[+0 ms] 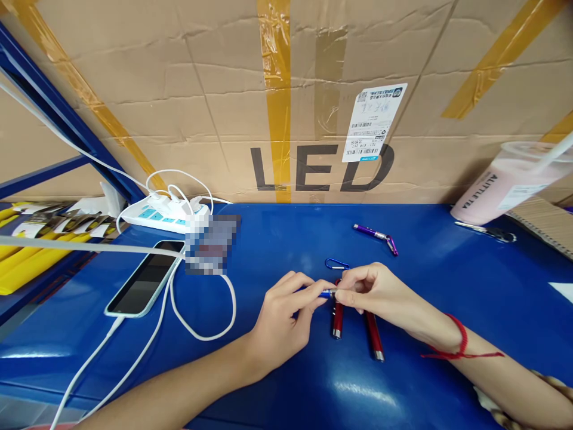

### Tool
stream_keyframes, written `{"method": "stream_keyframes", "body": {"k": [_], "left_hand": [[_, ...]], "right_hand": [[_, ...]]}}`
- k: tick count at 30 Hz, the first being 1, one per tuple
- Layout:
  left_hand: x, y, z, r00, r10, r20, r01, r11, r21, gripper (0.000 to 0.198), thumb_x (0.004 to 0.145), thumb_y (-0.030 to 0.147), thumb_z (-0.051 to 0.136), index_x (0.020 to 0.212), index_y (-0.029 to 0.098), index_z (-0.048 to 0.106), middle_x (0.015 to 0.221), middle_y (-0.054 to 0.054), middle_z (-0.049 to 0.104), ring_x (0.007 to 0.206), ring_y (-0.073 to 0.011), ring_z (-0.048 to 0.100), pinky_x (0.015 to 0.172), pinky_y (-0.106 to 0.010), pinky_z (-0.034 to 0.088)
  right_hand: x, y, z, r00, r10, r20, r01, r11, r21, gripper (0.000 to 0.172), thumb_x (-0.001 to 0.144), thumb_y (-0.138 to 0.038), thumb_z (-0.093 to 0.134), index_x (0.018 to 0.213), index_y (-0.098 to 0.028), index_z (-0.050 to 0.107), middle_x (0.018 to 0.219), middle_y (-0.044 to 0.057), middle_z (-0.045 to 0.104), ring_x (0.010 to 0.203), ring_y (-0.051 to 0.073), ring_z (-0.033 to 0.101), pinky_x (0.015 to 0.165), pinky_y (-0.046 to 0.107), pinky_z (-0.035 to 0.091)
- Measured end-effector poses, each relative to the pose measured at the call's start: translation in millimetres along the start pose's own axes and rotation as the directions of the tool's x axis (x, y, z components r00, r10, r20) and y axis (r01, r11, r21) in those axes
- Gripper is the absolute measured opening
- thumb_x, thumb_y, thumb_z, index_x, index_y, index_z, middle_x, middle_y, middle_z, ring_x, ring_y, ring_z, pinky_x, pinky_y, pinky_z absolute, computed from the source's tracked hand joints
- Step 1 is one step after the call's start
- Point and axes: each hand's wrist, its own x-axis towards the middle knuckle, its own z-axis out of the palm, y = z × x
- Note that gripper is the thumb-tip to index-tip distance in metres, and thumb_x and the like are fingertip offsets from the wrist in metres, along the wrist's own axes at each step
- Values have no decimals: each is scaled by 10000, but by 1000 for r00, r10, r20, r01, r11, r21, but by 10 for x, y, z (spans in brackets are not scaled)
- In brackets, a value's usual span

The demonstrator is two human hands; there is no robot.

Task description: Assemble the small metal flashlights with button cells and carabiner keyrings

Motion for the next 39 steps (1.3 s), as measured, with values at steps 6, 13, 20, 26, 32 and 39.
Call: {"method": "stream_keyframes", "body": {"k": [6,13,20,26,32,39], "left_hand": [[51,22,-1,990,-143,21,144,985,-98,251,873,127,488,991,194,698,786,-44,661,697,-150,568,662,-253,459],[87,23,-6,951,-300,71,308,935,-177,222,854,168,495,918,161,707,707,-23,593,613,-118,501,559,-215,396],[147,13,-42,836,-419,355,538,754,-378,223,818,249,506,747,114,669,557,28,456,541,-91,374,540,-218,327],[133,-12,-48,811,-373,451,536,784,-314,249,820,259,483,717,118,660,552,24,458,551,-101,371,539,-227,310],[122,28,-45,801,-392,452,528,818,-226,249,810,253,451,758,108,647,582,16,467,559,-109,397,552,-231,321],[89,46,-29,803,-336,493,523,794,-311,242,806,367,460,745,137,507,581,35,416,556,-111,369,575,-245,296]], "right_hand": [[15,-30,-3,987,-130,-95,113,979,-169,316,684,-459,704,681,-143,706,560,5,601,450,69,454,410,199,378],[-1,-38,-41,760,-641,-101,500,678,-539,161,733,-309,713,833,-183,723,769,37,649,504,82,528,469,216,464],[-9,36,-106,688,-708,157,605,441,-663,130,823,-265,626,860,-201,733,798,36,668,646,110,623,588,218,502],[-32,-46,-101,764,-620,182,593,562,-576,163,786,-319,660,708,-192,727,669,15,657,601,108,604,563,204,478],[9,28,-95,820,-553,148,539,661,-522,273,737,-435,678,640,-183,716,639,20,635,557,103,575,508,202,436],[22,10,-56,844,-526,106,503,708,-495,372,671,-535,691,598,-170,693,600,6,578,523,91,505,475,207,381]]}}
